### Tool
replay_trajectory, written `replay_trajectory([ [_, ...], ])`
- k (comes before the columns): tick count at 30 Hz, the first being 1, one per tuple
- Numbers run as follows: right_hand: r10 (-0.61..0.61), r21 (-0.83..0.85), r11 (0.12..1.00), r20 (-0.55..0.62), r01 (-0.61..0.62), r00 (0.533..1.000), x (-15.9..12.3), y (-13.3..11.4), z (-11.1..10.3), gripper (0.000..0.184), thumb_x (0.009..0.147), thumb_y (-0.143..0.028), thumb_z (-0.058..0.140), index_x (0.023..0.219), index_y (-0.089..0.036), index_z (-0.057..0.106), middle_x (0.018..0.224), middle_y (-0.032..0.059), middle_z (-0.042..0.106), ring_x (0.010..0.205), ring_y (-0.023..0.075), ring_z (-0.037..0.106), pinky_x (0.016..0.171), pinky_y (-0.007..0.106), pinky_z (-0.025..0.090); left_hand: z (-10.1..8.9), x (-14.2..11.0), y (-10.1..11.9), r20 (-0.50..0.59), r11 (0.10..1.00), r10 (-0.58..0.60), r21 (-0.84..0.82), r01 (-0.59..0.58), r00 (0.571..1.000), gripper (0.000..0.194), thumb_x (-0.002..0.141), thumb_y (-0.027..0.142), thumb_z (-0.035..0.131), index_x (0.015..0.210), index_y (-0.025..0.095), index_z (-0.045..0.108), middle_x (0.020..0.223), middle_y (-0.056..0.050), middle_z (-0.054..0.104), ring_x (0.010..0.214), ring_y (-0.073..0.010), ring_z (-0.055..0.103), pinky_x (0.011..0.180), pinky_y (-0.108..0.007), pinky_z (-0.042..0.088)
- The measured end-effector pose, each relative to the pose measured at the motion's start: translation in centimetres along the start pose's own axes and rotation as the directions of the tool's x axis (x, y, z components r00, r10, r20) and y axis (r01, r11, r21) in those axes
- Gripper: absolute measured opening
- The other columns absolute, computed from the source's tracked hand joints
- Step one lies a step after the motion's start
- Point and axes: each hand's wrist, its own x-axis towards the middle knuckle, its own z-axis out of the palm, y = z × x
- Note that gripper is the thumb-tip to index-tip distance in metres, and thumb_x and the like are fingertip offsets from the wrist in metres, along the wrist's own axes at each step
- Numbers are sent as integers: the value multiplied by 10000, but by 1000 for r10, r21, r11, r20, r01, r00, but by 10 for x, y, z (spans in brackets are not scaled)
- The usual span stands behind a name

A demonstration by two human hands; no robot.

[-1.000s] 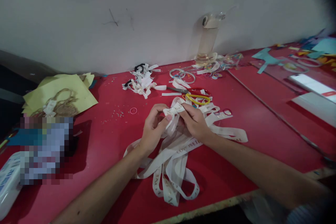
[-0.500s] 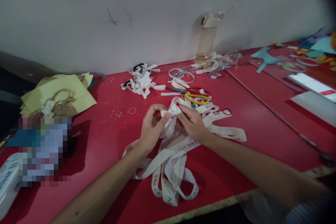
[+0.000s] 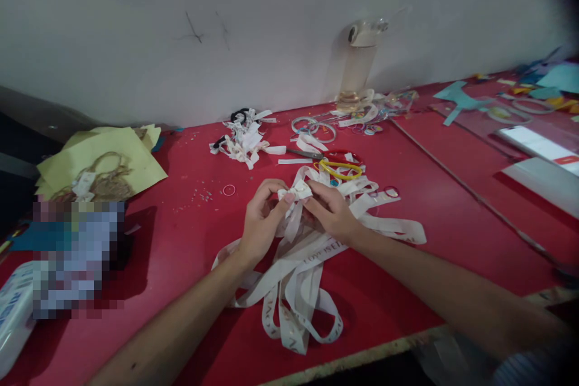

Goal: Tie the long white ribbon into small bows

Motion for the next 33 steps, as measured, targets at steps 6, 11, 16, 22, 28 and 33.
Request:
replay_trajectory([
  [6, 9, -6, 1000, 8, -9, 1000, -1, 2, -1, 246, 913, -373, 485, 746, -198, 441, 570, -54, 388, 484, 87, 367, 439, 209, 301, 0, 0, 1, 4, 1000, 2, -14, -2, 1000, 92, 847, 271, 595, 835, 183, 575, 923, -24, 535, 874, -131, 509, 781, -221, 414],
  [11, -6, -22, 1000, 5, 6, 1000, -1, 1, -2, 239, 915, -367, 481, 755, -193, 448, 592, -47, 391, 516, 92, 377, 461, 214, 305, 1, 0, 1, 9, 1000, -10, -24, 10, 1000, 81, 850, 264, 589, 837, 185, 574, 906, -21, 534, 858, -130, 502, 783, -229, 418],
  [16, 8, 8, 1000, 14, -8, 1000, -1, 3, -1, 275, 913, -411, 481, 748, -197, 428, 578, -55, 370, 503, 89, 351, 450, 217, 288, 2, -1, 2, 34, 998, -50, -44, 51, 998, 92, 855, 275, 580, 835, 187, 565, 864, -13, 533, 795, -121, 485, 732, -229, 415],
  [22, 24, -9, 1000, -5, -24, 1000, 0, 3, 0, 286, 899, -413, 504, 734, -204, 400, 574, -63, 358, 484, 79, 343, 428, 203, 278, 2, 0, 2, 45, 996, -64, -53, 66, 997, 99, 858, 279, 575, 826, 186, 561, 850, -4, 533, 778, -112, 483, 719, -215, 410],
  [28, -24, -145, 989, -44, 18, 999, 3, 2, 1, 299, 909, -364, 486, 685, -205, 369, 541, -67, 344, 470, 78, 333, 427, 209, 238, 3, 0, 2, 27, 994, -104, -23, 105, 994, 130, 855, 312, 574, 819, 189, 554, 823, 8, 527, 732, -106, 475, 673, -203, 401],
  [33, -34, -204, 979, -50, 24, 998, 4, 4, 1, 305, 909, -355, 481, 674, -205, 357, 547, -64, 342, 484, 81, 333, 437, 212, 236, 2, 0, 1, 32, 991, -129, -14, 129, 991, 141, 856, 323, 572, 821, 189, 545, 793, 13, 512, 702, -103, 458, 639, -200, 388],
])
